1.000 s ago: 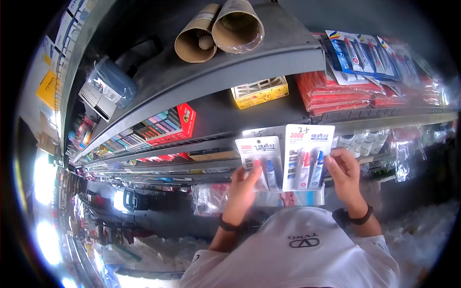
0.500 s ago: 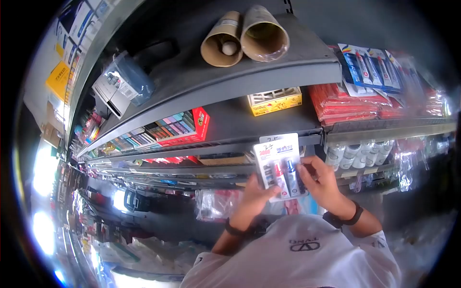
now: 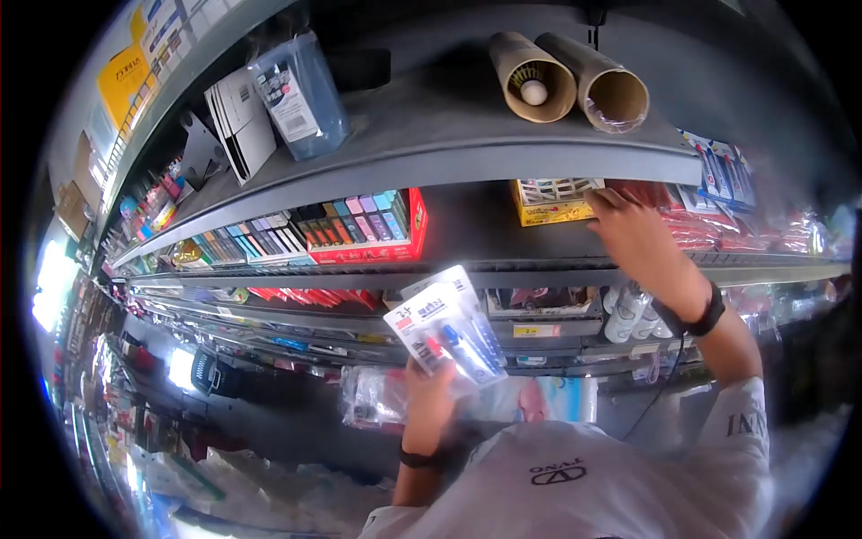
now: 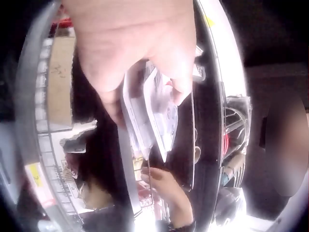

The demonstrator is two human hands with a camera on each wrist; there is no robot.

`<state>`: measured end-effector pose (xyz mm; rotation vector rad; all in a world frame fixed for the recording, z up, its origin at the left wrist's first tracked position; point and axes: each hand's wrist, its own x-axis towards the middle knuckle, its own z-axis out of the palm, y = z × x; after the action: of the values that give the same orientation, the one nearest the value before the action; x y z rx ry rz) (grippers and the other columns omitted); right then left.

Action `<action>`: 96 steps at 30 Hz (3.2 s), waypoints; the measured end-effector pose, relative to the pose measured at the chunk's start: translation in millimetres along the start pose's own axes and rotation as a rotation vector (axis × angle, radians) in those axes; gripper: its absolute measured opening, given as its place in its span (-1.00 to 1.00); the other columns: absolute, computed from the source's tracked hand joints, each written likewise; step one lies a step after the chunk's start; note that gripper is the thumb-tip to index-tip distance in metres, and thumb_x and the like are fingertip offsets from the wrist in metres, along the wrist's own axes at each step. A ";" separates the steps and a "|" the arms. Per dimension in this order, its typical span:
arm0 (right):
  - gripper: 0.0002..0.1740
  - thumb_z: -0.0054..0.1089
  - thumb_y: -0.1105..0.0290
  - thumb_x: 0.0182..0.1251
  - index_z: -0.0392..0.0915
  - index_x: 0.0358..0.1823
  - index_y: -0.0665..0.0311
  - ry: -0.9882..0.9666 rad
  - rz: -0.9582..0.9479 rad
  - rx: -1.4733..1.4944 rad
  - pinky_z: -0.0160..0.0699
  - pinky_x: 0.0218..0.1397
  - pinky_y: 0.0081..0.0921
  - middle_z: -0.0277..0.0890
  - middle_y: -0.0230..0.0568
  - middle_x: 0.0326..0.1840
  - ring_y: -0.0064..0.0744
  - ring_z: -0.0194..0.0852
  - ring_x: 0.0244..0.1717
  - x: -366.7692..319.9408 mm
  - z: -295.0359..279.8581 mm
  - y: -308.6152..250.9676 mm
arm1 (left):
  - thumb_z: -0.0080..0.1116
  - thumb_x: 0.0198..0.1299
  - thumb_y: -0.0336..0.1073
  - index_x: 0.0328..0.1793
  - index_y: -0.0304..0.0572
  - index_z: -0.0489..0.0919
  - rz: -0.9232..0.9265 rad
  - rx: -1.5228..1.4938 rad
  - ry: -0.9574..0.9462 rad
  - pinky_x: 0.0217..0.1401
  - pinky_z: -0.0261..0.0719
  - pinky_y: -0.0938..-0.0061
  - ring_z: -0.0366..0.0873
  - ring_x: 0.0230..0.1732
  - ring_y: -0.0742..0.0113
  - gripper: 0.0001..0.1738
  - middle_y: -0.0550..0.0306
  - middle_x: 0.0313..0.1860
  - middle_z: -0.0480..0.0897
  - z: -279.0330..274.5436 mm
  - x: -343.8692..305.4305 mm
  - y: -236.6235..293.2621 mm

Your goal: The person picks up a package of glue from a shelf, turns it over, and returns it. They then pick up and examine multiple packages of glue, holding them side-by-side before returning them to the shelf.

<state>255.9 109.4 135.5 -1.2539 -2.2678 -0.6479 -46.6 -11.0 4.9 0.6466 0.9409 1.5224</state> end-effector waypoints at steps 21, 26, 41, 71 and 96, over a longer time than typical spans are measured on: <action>-0.73 0.00 0.66 0.07 0.53 -0.20 0.24 -0.176 -0.096 0.238 0.55 -0.02 -0.11 0.60 -0.02 -0.26 0.05 0.54 -0.06 23.9 11.7 -12.7 | 0.26 0.20 -0.49 0.24 -0.28 0.47 0.086 0.059 0.062 -0.16 0.62 0.55 0.63 -0.16 0.47 -0.54 0.17 -0.06 0.64 -31.1 -7.9 5.0; -0.70 0.02 0.68 0.01 0.53 -0.21 0.25 -0.156 -0.160 0.327 0.57 0.02 -0.15 0.60 -0.07 -0.23 0.05 0.53 -0.05 37.4 19.4 -40.0 | 0.24 0.19 -0.51 0.23 -0.28 0.46 0.090 -0.022 0.032 -0.20 0.62 0.55 0.62 -0.19 0.47 -0.55 0.18 -0.09 0.64 -47.4 -8.1 4.9; -0.70 0.05 0.70 0.01 0.54 -0.17 0.35 -0.102 -0.188 0.380 0.56 0.10 -0.20 0.61 -0.02 -0.13 0.03 0.53 0.01 55.2 25.2 -90.2 | 0.05 0.28 -0.47 0.42 -0.36 0.24 0.087 0.081 0.069 0.17 0.60 0.32 0.57 0.16 0.22 -0.43 -0.02 0.20 0.50 -74.6 -16.7 15.3; -0.28 0.48 0.03 0.17 0.33 0.01 0.51 -0.156 0.518 1.020 0.62 -0.33 -0.35 0.55 0.09 -0.40 -0.14 0.68 -0.38 -151.0 -36.0 -58.3 | 0.37 0.09 -0.57 0.32 -0.31 0.30 0.140 0.313 -0.543 0.03 0.67 0.49 0.59 0.07 0.33 -0.32 0.06 0.12 0.55 148.8 -6.1 -42.8; -0.66 0.10 0.38 0.50 0.17 0.12 0.29 0.337 0.928 1.690 0.65 -0.45 -0.55 0.64 -0.11 -0.22 -0.38 0.69 -0.41 -187.4 -0.2 -20.8 | -0.02 0.42 -0.48 0.47 -0.09 0.19 -0.014 0.127 -0.464 -0.07 0.84 0.23 0.66 0.09 0.18 -0.47 0.01 0.22 0.55 138.8 6.8 -47.3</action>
<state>326.9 -21.2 19.5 -0.8548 -0.9407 1.0963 92.3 24.0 36.7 1.0298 0.6842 1.2296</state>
